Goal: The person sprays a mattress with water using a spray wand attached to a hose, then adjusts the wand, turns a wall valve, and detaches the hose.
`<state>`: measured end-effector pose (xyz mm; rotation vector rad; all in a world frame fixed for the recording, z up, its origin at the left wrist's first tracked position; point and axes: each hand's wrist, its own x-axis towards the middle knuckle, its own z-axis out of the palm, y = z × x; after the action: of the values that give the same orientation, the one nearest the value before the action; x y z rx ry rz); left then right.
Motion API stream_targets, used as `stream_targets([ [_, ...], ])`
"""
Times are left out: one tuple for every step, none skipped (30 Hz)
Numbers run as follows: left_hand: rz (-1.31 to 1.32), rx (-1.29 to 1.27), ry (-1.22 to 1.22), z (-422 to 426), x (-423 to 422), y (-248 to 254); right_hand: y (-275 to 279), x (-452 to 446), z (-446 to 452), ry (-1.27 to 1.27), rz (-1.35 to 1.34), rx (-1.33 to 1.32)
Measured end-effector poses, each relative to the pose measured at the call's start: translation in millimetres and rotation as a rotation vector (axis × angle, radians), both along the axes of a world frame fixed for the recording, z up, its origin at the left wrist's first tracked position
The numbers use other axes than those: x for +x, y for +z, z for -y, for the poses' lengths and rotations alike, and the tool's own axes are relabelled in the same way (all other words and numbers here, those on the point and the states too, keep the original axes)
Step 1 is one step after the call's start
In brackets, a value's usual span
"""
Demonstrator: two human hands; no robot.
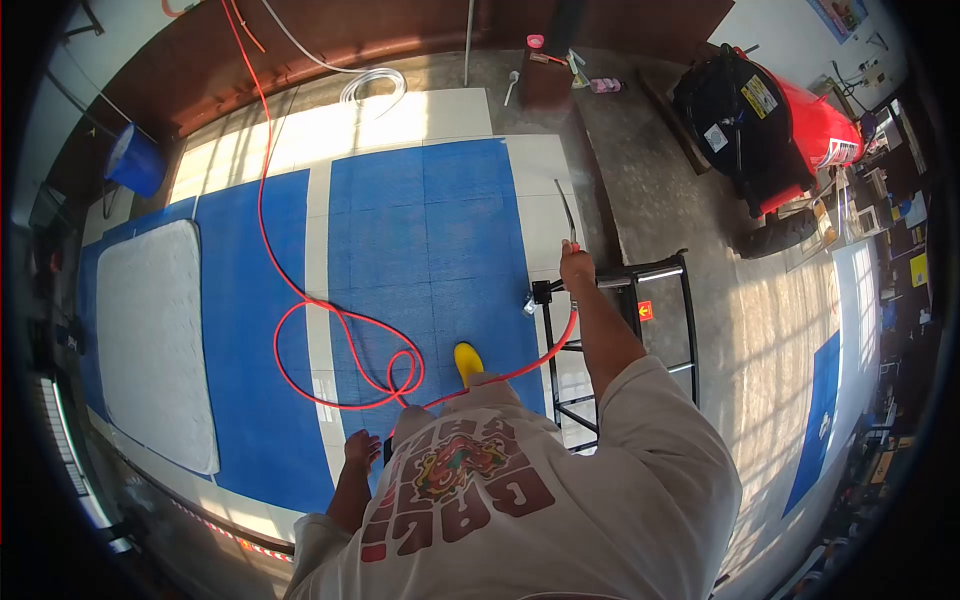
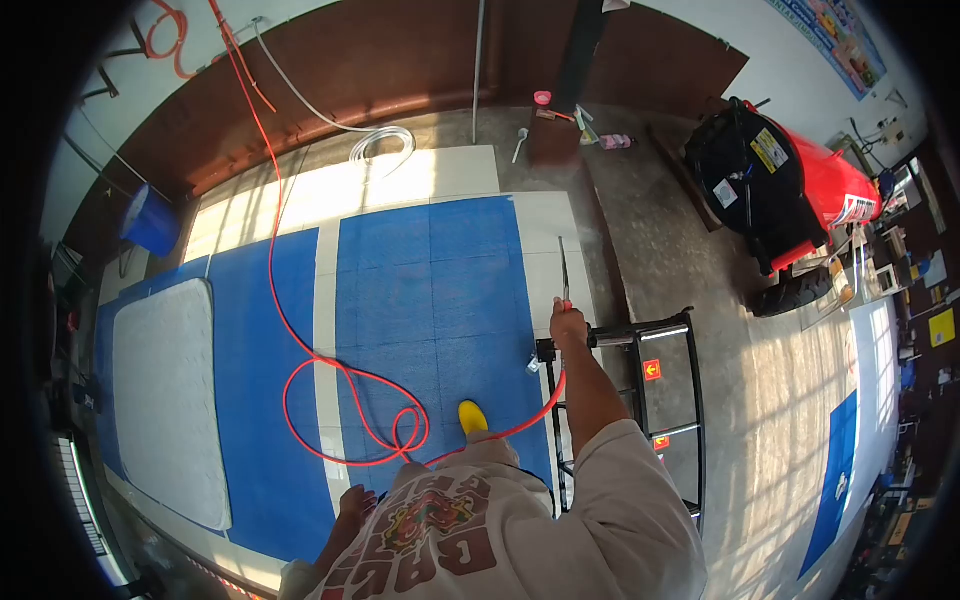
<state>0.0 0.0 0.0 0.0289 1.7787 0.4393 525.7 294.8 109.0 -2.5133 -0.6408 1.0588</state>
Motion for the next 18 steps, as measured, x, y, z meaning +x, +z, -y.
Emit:
stream_targets([
  [-0.034,0.035,0.039,0.7,4.1,26.4,-1.4,-0.5,6.4,0.038,0.004,-0.019],
  [-0.033,0.074,0.046,2.6,6.0,48.0,-72.0,19.0,5.4,0.206,0.241,0.071],
  [0.081,0.157,0.036,-73.1,88.2,4.5,-45.2,95.8,-64.4,0.241,0.36,0.092],
  [0.075,0.181,0.023,-77.2,86.9,16.9,-39.0,89.9,-67.1,0.281,0.354,0.064],
  [0.061,0.198,0.014,-80.7,85.4,35.5,-31.3,78.9,-69.0,0.342,0.38,0.032],
  [0.062,0.2,-0.002,-80.3,84.6,38.7,-22.7,73.5,-71.9,0.377,0.343,0.011],
  [0.076,0.211,-0.021,-84.8,89.1,35.2,-15.8,75.9,-77.4,0.407,0.321,-0.005],
  [0.087,0.208,-0.021,-85.4,91.1,34.1,-17.1,77.4,-79.4,0.436,0.33,-0.011],
  [0.082,0.207,-0.017,-84.4,88.8,31.8,-22.0,76.4,-79.8,0.44,0.325,-0.011],
  [0.067,0.181,-0.017,-83.5,86.8,29.4,-28.2,75.0,-79.9,0.467,0.339,0.032],
  [0.053,0.156,-0.015,-81.5,84.1,27.4,-32.8,72.6,-80.4,0.495,0.354,0.077],
  [0.051,0.159,-0.005,-78.7,80.0,25.1,-33.2,67.7,-82.8,0.507,0.315,0.045],
  [0.038,0.137,0.023,-74.2,74.3,23.7,-34.1,61.3,-84.5,0.519,0.277,0.012],
  [0.024,0.115,0.052,-69.0,69.6,21.9,-35.5,53.5,-85.9,0.518,0.268,0.004],
  [0.009,0.099,0.071,-63.6,66.4,21.8,-40.9,47.4,-87.2,0.481,0.199,0.011],
  [0.008,0.098,0.077,-57.6,62.3,20.6,-48.8,41.3,-87.2,0.44,0.13,0.017],
  [0.008,0.066,0.081,-51.8,58.1,17.0,-56.9,34.2,-86.7,0.432,0.151,0.088],
  [0.009,0.035,0.083,-45.1,52.7,12.0,-54.3,26.6,-86.2,0.432,0.152,0.089],
])
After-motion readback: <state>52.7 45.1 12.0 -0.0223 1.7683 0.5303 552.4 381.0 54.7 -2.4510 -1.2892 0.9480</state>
